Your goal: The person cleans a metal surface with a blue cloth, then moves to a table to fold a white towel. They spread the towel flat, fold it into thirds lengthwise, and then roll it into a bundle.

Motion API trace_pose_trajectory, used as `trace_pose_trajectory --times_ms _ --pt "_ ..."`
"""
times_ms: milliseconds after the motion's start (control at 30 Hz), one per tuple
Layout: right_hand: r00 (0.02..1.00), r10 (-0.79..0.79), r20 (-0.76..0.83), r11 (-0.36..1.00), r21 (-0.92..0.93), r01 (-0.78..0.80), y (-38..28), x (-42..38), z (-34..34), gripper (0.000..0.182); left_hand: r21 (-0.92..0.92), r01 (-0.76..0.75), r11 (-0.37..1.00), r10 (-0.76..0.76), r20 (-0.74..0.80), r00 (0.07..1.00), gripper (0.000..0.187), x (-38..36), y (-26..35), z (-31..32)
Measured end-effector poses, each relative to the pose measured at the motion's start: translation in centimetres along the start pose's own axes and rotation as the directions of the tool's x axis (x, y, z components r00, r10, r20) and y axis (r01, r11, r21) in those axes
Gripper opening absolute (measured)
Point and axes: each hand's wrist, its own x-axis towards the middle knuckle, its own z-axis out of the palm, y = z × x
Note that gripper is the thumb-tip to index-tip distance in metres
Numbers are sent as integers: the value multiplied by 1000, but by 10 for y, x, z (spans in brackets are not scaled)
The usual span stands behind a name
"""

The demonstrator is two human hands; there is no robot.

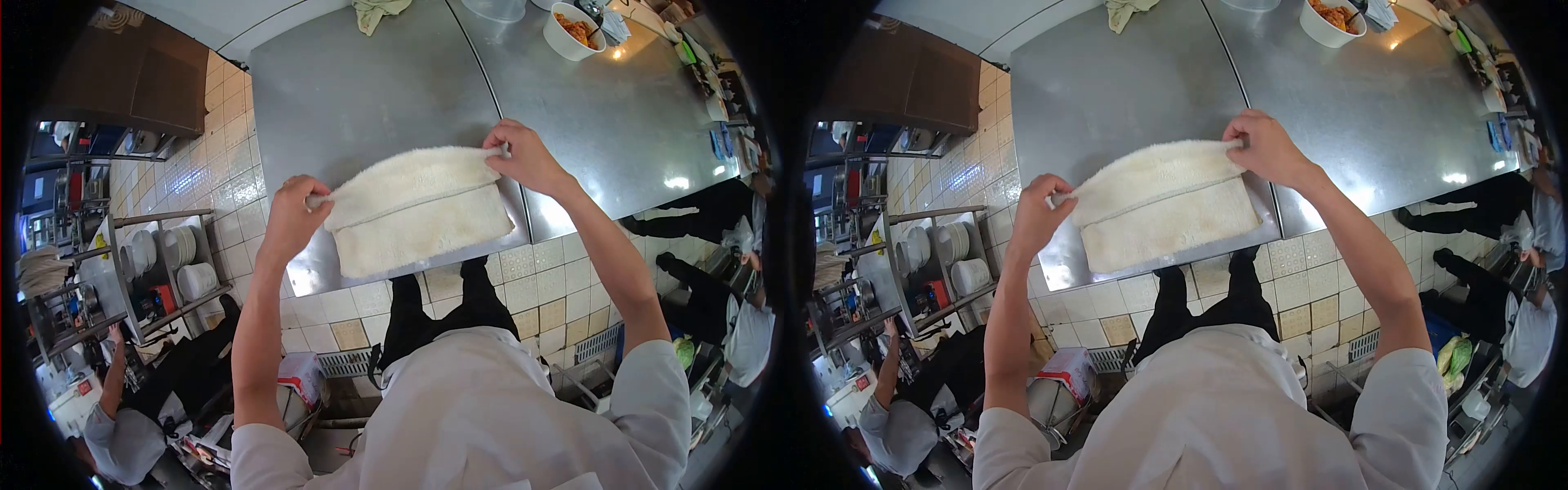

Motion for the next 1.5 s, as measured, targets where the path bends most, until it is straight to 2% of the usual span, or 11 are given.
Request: trace_pose_trajectory --times_ms 133,200,300,900,1067,1133,1200,1233,1300,1400,1500 --pt "975 -205 -80 977 -79 199 3 -49 4 17 54 -134 990 135 -34 990 19 -48 0 5" --pt "957 -265 -115 961 -112 253 4 -71 11 19 151 -333 931 340 -24 940 21 -73 -4 15" --pt "936 -343 -76 914 -260 313 7 -96 22 20 256 -364 896 384 -31 923 23 -101 1 35" --pt "855 -503 -127 802 -437 407 21 -127 43 22 383 -277 882 341 -111 933 26 -131 -10 62" --pt "892 -437 -113 819 -460 342 15 -130 44 21 387 -245 889 308 -110 945 24 -134 -8 66" --pt "917 -386 -98 826 -478 297 -5 -131 38 20 385 -159 909 211 -98 972 29 -134 11 60" --pt "957 -262 -127 859 -482 172 -31 -130 41 35 352 -166 921 230 -148 962 37 -128 27 68" --pt "956 -263 -128 859 -482 172 -41 -126 52 35 317 -175 932 247 -200 948 45 -123 35 76" --pt "938 -276 -208 865 -479 149 -60 -112 79 54 248 -230 941 285 -213 935 57 -102 49 102" --pt "956 -227 -188 848 -521 99 -55 -83 127 71 309 -176 935 231 -150 961 63 -73 54 135" --pt "943 -230 -239 866 -492 87 -38 -78 126 82 496 -123 859 179 -66 982 67 -66 43 137"
